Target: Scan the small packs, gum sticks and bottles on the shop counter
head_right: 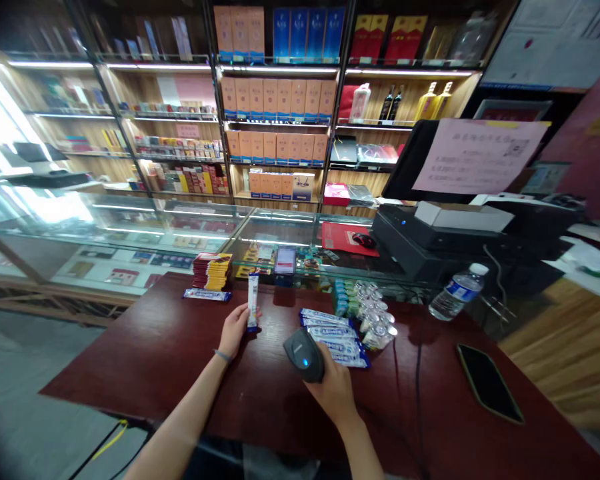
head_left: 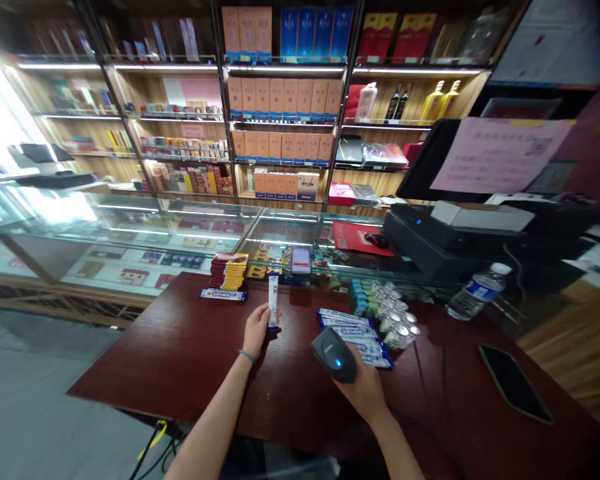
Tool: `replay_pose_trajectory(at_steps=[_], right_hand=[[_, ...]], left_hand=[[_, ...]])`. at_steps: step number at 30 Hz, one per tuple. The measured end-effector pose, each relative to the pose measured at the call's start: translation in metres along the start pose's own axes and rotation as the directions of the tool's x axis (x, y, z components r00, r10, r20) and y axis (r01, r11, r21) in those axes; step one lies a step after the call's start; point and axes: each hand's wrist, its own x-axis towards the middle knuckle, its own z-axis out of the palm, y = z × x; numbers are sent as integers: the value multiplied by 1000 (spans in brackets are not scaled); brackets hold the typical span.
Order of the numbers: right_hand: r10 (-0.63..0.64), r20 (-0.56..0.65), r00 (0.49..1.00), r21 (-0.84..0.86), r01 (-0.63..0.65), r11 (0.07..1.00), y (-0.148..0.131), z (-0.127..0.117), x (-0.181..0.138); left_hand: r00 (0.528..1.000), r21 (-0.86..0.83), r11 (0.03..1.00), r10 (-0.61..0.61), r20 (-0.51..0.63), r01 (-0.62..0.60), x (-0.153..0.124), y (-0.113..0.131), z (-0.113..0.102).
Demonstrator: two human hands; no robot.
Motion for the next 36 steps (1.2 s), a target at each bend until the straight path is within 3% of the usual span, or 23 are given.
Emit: replay_pose_trajectory(at_steps=[4,8,11,15,18,21,27,36], right_hand=[[32,-24,999,38,-31,999,-1,-1,1],[62,-28,998,49,-61,997,-5,-1,1],[67,-29,997,59,-65,996,-6,-1,1],[68,-35,997,76,-65,995,-2,1,0],[89,-38,995,70,-86,994,1,2,0],[99,-41,994,63,-96,993,2,3,0],[112,-45,993,41,-110,993,0,3,2],[115,-54,992,5,-115,993,2,4,3]], left_hand=[[974,123,974,201,-100,-189,15,12,-18],[915,394,865,384,-124,-310,34,28,-58],[850,652,670,522,-72,-356,40,41,-95],[755,835,324,637,154,-444,43,54,-141],[748,897,125,606,270,-425,50,56,-167],[779,924,10,541,317,-383,61,54,-183],[829,928,-26,442,343,-370,79,46,-193],[846,952,-23,453,281,-304,81,38,-200]])
